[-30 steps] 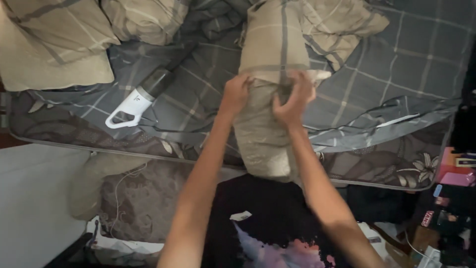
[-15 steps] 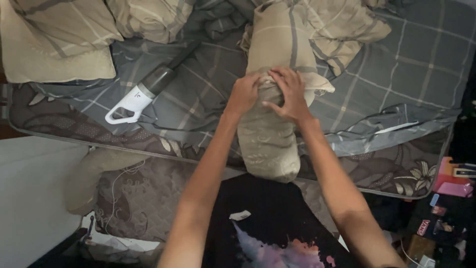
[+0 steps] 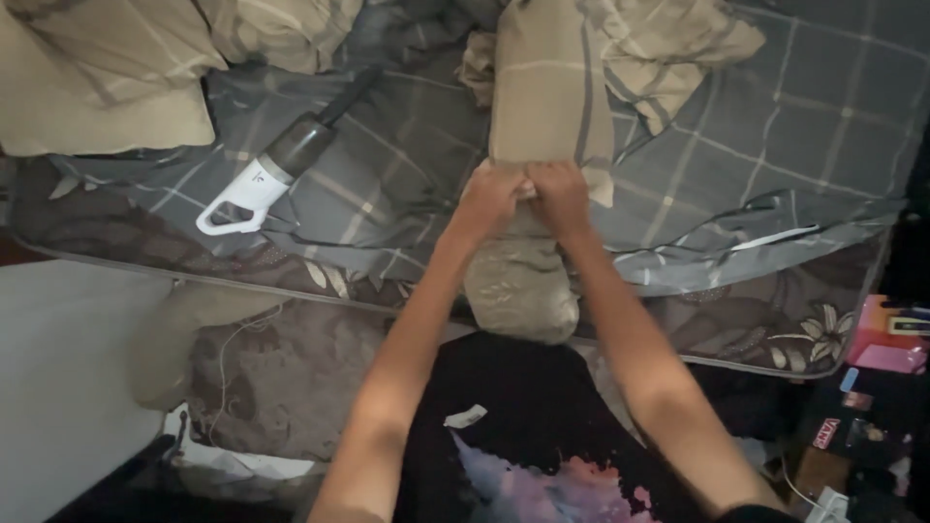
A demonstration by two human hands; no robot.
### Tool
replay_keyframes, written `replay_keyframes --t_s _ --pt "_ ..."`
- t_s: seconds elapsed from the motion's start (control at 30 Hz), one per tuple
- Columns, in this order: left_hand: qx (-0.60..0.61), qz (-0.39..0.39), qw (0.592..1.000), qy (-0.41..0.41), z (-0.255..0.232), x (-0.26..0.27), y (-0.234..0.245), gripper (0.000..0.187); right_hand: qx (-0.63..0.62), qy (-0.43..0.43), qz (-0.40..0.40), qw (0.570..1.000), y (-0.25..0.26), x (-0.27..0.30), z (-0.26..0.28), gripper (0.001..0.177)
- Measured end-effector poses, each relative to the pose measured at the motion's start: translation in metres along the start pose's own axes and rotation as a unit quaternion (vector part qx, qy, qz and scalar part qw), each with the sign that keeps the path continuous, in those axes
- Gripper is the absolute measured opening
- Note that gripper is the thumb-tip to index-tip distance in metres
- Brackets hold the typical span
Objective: The person straightens and smooths a beige pillowcase on a bed, repeatedly adjusting and tucking the fabric around the pillow. The hands work along the length of the pillow, pulling and aligning the case to fit neatly.
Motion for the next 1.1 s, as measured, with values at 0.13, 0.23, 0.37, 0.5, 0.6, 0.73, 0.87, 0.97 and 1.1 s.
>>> replay_keyframes --t_s 0.13,0.23,0.37,0.5,0.6,0.73,0.87,0.97,1.1 --pt "0.01 0.026 1.0 0.009 0.014 0.024 -0.04 0.017 -0.046 0.003 -0.035 0.998 -0.004 0.012 -0.006 0.023" --pt "-0.034 0.085 0.994 0.051 0.013 0.034 -0.056 0.019 -0.026 -0.089 0.022 0.995 -0.028 0.023 -0.032 0.018" --pt "-0.053 0.076 0.996 -0.001 0.009 0.036 -0.027 0.031 -0.057 -0.073 -0.016 0.996 -0.031 0.03 -0.039 0.013" --pt "-0.142 0.1 0.985 -0.005 0.048 0.037 -0.019 0.045 -0.056 -0.051 -0.017 0.997 -0.039 0.034 -0.05 0.015" --pt "-0.18 0.041 0.982 -0.039 0.049 0.024 0.011 0.037 -0.159 -0.221 0.071 0.959 -0.035 0.02 -0.05 0.011" --pt "-0.166 0.012 0.985 -0.037 0.068 0.038 0.013 0.019 -0.206 -0.17 0.089 0.96 -0.035 0.021 -0.03 0.007" --pt "-0.117 0.074 0.989 0.055 0.093 0.049 -0.01 0.022 -0.177 -0.192 0.035 0.965 -0.025 0.023 -0.019 0.014" --pt "-0.077 0.082 0.991 0.071 0.074 0.048 -0.012 0.028 -0.182 -0.208 0.013 0.961 -0.03 0.041 -0.027 0.024" --pt "-0.033 0.099 0.994 0.045 0.049 0.032 -0.031 0.041 -0.108 -0.189 -0.064 0.974 -0.005 0.042 0.002 0.059"
Point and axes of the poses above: each hand's wrist, its own x-axis away from the middle knuckle, its own y-axis out of the back of the hand, z = x × y, the point moved 9 cm from there along -x, towards the middle knuckle, and after that the axes turned 8 degrees about -x, right-handed, at the moved point
